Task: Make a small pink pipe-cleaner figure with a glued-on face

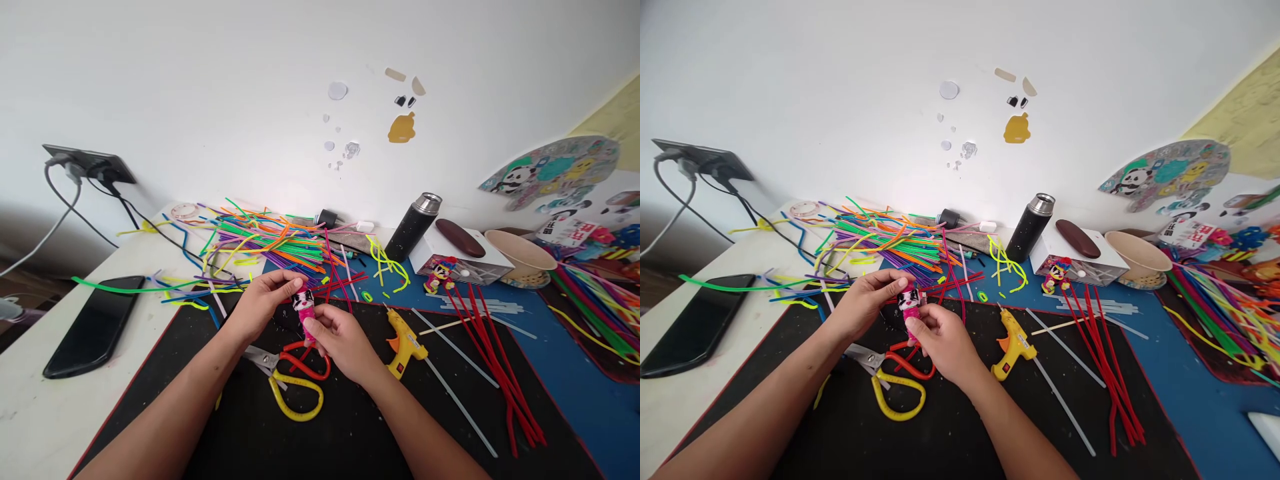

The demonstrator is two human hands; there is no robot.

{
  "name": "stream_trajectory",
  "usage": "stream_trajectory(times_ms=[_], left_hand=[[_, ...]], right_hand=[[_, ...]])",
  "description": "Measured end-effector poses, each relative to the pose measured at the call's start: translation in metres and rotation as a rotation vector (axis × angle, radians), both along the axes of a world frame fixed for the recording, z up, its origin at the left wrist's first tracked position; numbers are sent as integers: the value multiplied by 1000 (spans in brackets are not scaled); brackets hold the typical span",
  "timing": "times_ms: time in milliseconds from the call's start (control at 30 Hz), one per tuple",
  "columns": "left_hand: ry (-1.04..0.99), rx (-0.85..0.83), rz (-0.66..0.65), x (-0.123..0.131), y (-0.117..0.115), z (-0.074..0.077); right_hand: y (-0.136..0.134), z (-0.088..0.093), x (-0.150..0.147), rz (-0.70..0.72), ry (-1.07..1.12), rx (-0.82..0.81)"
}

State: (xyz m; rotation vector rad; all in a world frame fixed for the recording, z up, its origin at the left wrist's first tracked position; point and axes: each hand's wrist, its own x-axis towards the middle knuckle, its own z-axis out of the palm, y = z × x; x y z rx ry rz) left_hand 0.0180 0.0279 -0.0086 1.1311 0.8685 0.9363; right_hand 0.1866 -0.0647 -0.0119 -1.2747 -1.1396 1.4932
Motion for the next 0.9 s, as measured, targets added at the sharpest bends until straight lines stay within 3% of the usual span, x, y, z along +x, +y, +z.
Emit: stream_trajectory(times_ms=[367,900], left_hand=[[47,19,-51,-3,2,4],[-11,3,-5,5,-2,-9]], right_hand=[[-1,2,0,-23,-70,29],[1,-1,2,-65,-91,42]])
